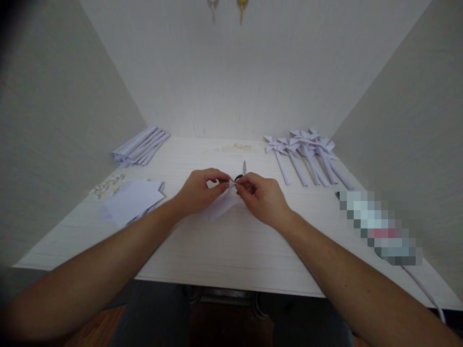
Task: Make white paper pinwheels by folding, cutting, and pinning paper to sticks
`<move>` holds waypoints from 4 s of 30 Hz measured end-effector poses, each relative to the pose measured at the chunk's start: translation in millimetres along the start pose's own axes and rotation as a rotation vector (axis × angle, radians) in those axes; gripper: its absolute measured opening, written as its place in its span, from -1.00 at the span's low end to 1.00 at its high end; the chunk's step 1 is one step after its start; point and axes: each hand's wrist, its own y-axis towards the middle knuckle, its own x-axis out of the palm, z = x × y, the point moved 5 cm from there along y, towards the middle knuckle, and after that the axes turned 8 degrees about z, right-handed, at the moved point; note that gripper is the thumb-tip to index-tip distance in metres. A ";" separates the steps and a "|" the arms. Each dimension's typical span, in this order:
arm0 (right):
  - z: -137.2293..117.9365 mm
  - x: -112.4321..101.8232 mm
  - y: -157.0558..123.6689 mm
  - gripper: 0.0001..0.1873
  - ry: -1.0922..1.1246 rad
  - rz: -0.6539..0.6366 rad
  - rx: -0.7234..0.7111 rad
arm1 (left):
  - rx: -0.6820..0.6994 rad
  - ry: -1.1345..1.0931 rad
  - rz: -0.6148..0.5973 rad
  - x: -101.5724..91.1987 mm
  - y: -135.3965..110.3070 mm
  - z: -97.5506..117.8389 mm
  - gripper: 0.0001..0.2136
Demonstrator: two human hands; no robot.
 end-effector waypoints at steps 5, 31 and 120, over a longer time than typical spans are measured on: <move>1.2 -0.6 -0.6 -0.85 -0.137 0.014 -0.054 | 0.052 0.067 -0.014 2.5 -1.8 -0.8 -0.84; -2.5 3.9 0.5 -0.95 -0.264 -0.095 -0.028 | 0.094 0.259 -0.105 11.5 -3.8 -3.8 -0.79; -3.2 0.8 5.5 -0.82 0.463 -0.033 0.205 | -0.036 0.280 -0.152 12.5 7.0 -42.2 -0.58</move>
